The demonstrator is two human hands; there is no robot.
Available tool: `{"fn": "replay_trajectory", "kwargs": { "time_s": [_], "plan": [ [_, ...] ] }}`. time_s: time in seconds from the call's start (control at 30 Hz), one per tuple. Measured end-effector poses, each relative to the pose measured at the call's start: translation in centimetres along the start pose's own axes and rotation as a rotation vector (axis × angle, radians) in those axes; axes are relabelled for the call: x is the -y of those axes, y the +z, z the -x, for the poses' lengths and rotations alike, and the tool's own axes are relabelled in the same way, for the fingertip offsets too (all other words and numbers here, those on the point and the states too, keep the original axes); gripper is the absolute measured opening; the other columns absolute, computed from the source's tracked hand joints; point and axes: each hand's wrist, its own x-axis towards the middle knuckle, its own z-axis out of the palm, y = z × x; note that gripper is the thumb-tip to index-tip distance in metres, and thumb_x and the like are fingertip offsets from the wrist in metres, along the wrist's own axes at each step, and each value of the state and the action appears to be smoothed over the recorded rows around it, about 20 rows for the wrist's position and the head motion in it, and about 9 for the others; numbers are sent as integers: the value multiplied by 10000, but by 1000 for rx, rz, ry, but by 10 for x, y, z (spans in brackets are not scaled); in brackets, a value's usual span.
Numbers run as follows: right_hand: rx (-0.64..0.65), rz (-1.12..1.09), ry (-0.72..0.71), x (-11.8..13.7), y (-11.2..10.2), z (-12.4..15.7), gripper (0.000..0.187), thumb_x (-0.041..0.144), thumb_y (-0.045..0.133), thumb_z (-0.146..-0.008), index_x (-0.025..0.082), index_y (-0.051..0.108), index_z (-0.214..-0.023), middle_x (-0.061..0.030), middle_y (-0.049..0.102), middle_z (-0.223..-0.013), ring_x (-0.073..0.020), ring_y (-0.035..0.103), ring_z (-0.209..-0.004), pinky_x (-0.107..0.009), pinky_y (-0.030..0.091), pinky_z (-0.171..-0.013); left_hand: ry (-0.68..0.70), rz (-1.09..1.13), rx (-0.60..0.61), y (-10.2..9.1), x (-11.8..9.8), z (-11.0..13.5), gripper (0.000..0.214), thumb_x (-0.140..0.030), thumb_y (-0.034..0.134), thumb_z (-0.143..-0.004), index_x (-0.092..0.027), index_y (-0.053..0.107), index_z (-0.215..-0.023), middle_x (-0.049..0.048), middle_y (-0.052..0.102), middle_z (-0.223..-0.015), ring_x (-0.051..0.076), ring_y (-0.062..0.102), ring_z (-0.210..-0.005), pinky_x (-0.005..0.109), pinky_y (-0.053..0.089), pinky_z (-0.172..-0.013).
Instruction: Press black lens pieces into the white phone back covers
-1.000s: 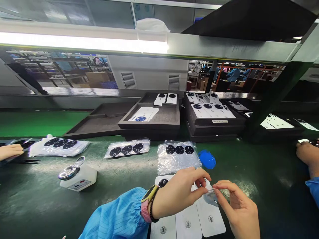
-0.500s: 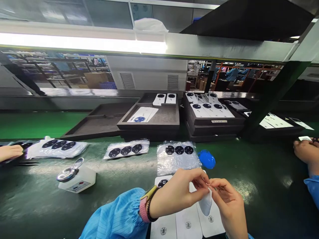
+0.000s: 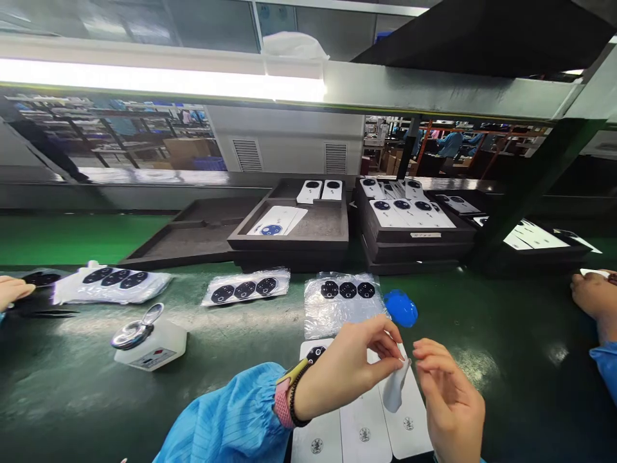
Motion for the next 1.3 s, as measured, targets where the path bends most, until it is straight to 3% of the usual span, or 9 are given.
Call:
{"fn": "replay_trajectory", "kwargs": {
  "time_s": [0.1, 0.2, 0.37, 0.47, 0.57, 0.8, 0.97, 1.3],
  "plan": [
    [-16, 59, -156, -2, 3, 4, 107, 148, 603, -809, 241, 656, -805, -30, 654, -762, -219, 616, -844, -357, 525, -733, -24, 76, -30, 0, 1, 0, 157, -100, 631, -747, -183, 525, -828, -6, 672, -729, 138, 648, -704, 248, 506, -710],
    [44, 102, -167, -6, 6, 9, 147, 137, 648, -776, 242, 664, -877, -37, 672, -842, -209, 620, -859, -346, 527, -758, -57, 120, -27, 1, -1, 2, 156, -105, 636, -736, -182, 531, -821, -6, 666, -733, 134, 650, -691, 243, 511, -695],
    [70, -15, 17, -7, 6, 12, 139, 151, 670, -773, 253, 665, -867, -30, 689, -843, -190, 642, -830, -323, 541, -765, -48, 132, 8, 1, -5, 3, 185, -89, 638, -738, -186, 523, -845, -21, 659, -725, 125, 644, -679, 228, 501, -673],
    [114, -70, 184, -8, 2, 11, 73, 235, 706, -754, 224, 683, -822, -56, 696, -811, -217, 657, -815, -335, 549, -754, -21, 14, 0, -1, -7, 2, 232, -63, 661, -725, -194, 525, -860, -47, 651, -685, 106, 583, -634, 219, 460, -657],
    [165, -116, 334, -9, -1, 9, 144, 337, 725, -733, 206, 677, -772, -71, 696, -787, -229, 663, -793, -317, 548, -712, -2, -74, -5, -3, -8, 1, 249, -34, 667, -709, -197, 537, -846, -56, 651, -684, 98, 518, -615, 210, 412, -627],
    [298, -358, 587, -5, 0, 3, 286, 461, 724, -685, 209, 588, -683, -25, 623, -687, -179, 586, -631, -285, 492, -598, 12, 89, 43, -4, -2, -2, 211, -121, 679, -708, -185, 538, -852, -36, 650, -666, 107, 534, -598, 218, 398, -591],
    [340, -521, 663, 0, 8, 1, 358, 535, 707, -647, 219, 540, -657, 5, 520, -621, -153, 480, -549, -260, 430, -520, 30, 209, 99, -6, 1, -4, 221, -182, 685, -718, -181, 536, -882, -20, 648, -659, 119, 574, -574, 220, 427, -558],
    [400, -579, 729, 6, 17, 1, 387, 505, 753, -630, 197, 520, -614, 36, 450, -546, -94, 368, -481, -214, 362, -493, 108, 127, 216, -30, 1, -2, 222, -259, 717, -729, -166, 601, -893, -3, 663, -669, 101, 504, -563, 220, 420, -596]
  ]
}}
